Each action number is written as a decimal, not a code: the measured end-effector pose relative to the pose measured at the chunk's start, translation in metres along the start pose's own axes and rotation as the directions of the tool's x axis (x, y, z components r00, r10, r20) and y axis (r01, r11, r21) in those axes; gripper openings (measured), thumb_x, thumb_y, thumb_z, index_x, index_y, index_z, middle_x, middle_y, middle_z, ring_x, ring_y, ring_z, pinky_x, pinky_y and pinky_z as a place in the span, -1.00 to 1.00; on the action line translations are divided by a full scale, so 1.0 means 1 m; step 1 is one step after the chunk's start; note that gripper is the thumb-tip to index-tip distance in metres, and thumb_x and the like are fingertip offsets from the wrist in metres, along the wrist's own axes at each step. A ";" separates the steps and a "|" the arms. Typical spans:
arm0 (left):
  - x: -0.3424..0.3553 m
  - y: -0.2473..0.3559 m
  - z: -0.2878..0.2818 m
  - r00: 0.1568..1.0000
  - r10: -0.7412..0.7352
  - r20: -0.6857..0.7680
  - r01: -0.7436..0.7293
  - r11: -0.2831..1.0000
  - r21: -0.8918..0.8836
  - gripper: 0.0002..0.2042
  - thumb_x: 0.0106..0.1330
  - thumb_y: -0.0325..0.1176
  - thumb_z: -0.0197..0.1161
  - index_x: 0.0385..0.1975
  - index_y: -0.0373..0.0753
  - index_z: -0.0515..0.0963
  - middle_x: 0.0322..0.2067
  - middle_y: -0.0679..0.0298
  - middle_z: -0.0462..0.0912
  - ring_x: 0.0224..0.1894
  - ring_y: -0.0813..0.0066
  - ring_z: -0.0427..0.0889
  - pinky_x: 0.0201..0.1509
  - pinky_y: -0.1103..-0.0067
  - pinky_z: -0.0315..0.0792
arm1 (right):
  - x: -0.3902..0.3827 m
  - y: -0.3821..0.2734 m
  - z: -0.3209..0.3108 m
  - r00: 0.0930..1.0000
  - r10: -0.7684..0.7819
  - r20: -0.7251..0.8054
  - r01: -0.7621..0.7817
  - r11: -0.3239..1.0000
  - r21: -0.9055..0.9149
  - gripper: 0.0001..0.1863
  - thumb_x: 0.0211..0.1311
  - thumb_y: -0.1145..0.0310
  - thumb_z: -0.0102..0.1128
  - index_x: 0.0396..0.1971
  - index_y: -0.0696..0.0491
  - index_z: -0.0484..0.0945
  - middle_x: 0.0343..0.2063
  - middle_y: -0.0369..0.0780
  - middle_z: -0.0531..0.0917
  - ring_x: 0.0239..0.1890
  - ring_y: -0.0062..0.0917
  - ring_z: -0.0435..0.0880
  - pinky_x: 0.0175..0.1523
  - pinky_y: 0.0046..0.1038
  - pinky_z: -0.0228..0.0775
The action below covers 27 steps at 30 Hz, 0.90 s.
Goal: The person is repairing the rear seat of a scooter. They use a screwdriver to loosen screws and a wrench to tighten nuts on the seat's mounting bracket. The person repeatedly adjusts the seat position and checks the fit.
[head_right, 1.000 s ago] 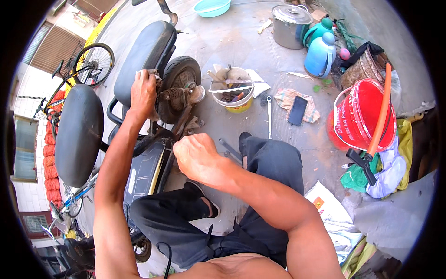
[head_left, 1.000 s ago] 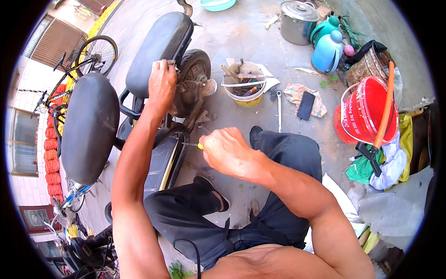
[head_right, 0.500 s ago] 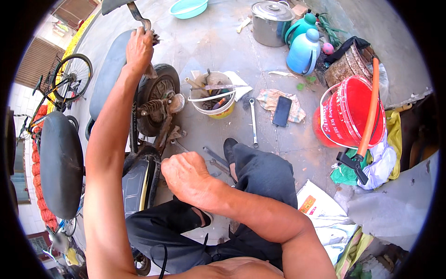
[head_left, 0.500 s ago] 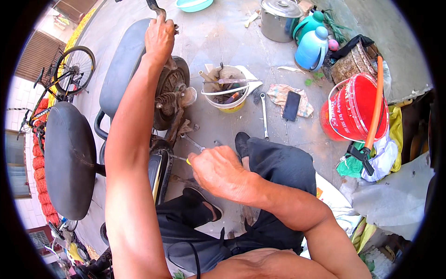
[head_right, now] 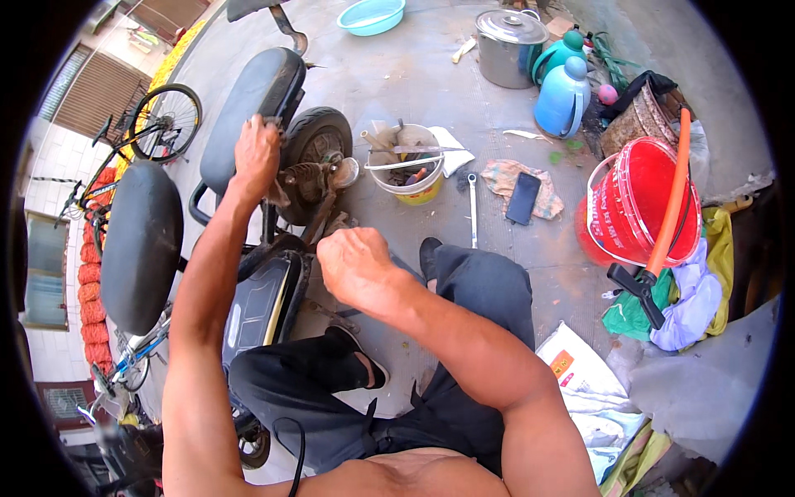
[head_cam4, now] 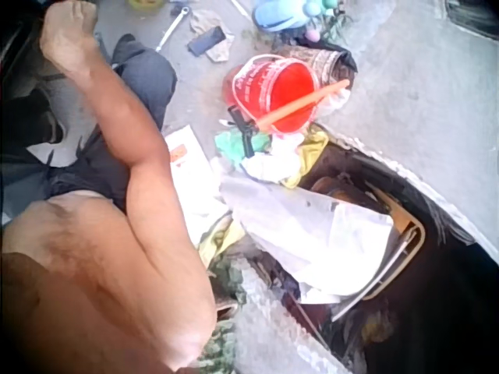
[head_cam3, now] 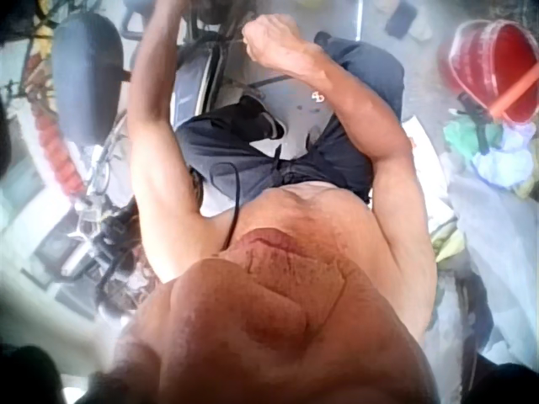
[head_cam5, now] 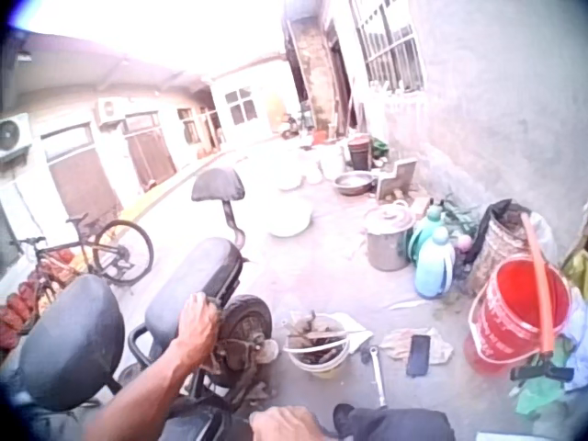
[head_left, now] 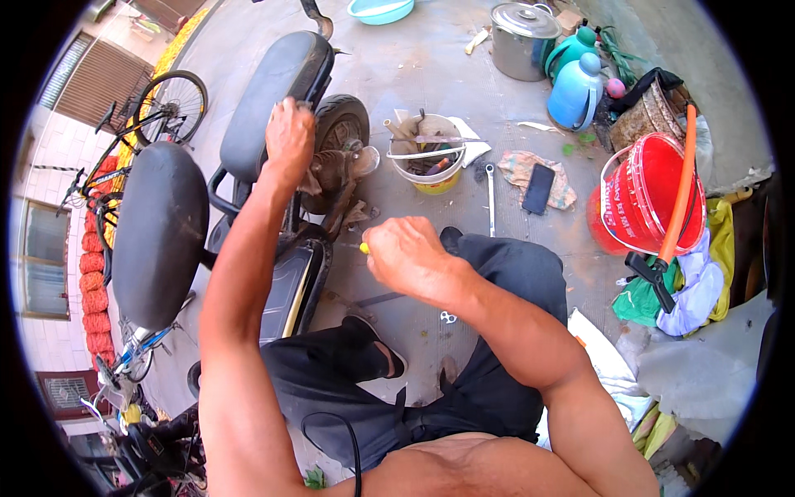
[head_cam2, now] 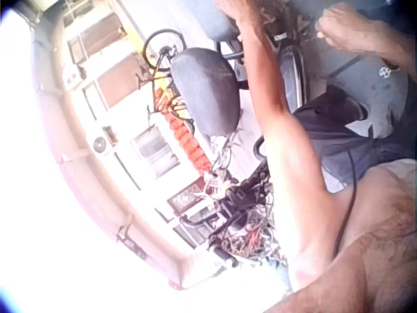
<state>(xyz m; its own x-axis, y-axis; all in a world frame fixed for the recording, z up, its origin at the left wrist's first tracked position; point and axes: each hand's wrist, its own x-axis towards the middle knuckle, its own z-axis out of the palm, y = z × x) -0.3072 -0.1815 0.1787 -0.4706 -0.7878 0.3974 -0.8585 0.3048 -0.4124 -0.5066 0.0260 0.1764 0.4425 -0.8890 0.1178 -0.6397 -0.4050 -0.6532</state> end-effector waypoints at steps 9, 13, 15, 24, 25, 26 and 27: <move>-0.118 -0.025 -0.054 0.952 -0.301 0.060 0.307 0.927 -0.217 -0.85 0.09 -0.51 0.16 -0.34 -0.37 0.55 -0.28 -0.04 0.47 -0.17 -0.05 0.51 -0.13 0.18 0.44 | -0.003 -0.005 -0.009 0.997 -0.018 -0.070 0.017 1.000 -0.013 -0.82 0.00 0.36 0.16 -0.46 0.15 0.62 -0.53 0.03 0.63 -0.33 -0.05 0.64 -0.19 -0.11 0.45; -0.134 -0.037 -0.060 0.834 -0.535 -0.132 0.454 0.803 -0.386 -0.78 0.11 -0.46 0.20 -0.23 -0.32 0.53 -0.23 -0.05 0.50 -0.17 -0.08 0.54 -0.10 0.19 0.42 | -0.004 -0.010 -0.005 0.991 -0.081 -0.105 0.082 0.997 0.003 -0.84 -0.02 0.38 0.17 -0.50 0.17 0.61 -0.54 0.03 0.63 -0.36 -0.04 0.64 -0.21 -0.13 0.46; -0.129 -0.045 -0.053 0.790 -0.604 -0.105 0.537 0.764 -0.359 -0.73 0.12 -0.49 0.14 -0.15 -0.35 0.52 -0.22 -0.07 0.53 -0.14 -0.08 0.55 -0.06 0.21 0.42 | -0.003 -0.012 0.000 0.979 -0.127 -0.158 0.132 0.991 0.021 -0.86 -0.07 0.40 0.20 -0.60 0.17 0.62 -0.56 0.02 0.63 -0.39 -0.06 0.66 -0.25 -0.17 0.49; -0.086 -0.052 0.003 0.758 -0.561 -0.332 0.425 0.812 -0.401 -0.75 0.14 -0.56 0.10 -0.19 -0.20 0.59 -0.21 -0.01 0.52 -0.13 0.00 0.52 -0.05 0.29 0.42 | 0.008 -0.022 0.010 0.989 -0.138 -0.053 0.139 0.990 0.002 -0.78 0.00 0.35 0.21 -0.37 0.16 0.65 -0.51 0.02 0.64 -0.33 -0.06 0.65 -0.18 -0.14 0.46; -0.077 -0.051 -0.003 0.793 -0.527 -0.307 0.383 0.822 -0.422 -0.75 0.14 -0.57 0.09 -0.20 -0.19 0.60 -0.22 0.00 0.54 -0.15 -0.01 0.55 -0.09 0.28 0.44 | 0.007 -0.020 0.012 0.990 -0.135 -0.034 0.135 0.991 -0.015 -0.78 0.01 0.35 0.22 -0.37 0.16 0.65 -0.50 0.02 0.65 -0.33 -0.06 0.65 -0.18 -0.14 0.46; -0.071 -0.050 -0.007 0.831 -0.476 -0.289 0.313 0.828 -0.465 -0.72 0.14 -0.58 0.06 -0.17 -0.22 0.60 -0.22 -0.01 0.55 -0.16 -0.02 0.56 -0.07 0.28 0.44 | 0.007 -0.021 0.015 0.991 -0.136 -0.011 0.136 0.990 -0.027 -0.77 0.01 0.34 0.22 -0.36 0.16 0.65 -0.49 0.02 0.65 -0.32 -0.06 0.65 -0.18 -0.14 0.46; -0.064 -0.049 -0.012 0.862 -0.421 -0.284 0.240 0.830 -0.504 -0.69 0.14 -0.58 0.02 -0.14 -0.25 0.59 -0.21 -0.02 0.57 -0.16 -0.03 0.57 -0.05 0.28 0.45 | 0.009 -0.023 0.017 0.990 -0.144 0.006 0.144 0.989 -0.039 -0.77 0.02 0.34 0.22 -0.36 0.15 0.65 -0.49 0.02 0.65 -0.32 -0.06 0.65 -0.17 -0.14 0.47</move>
<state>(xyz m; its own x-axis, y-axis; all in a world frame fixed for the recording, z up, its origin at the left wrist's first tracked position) -0.2375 -0.1397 0.1830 -0.1017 -0.6553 0.7485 -0.9279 0.3338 0.1661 -0.4775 0.0314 0.1804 0.5333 -0.8204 0.2062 -0.5936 -0.5366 -0.5997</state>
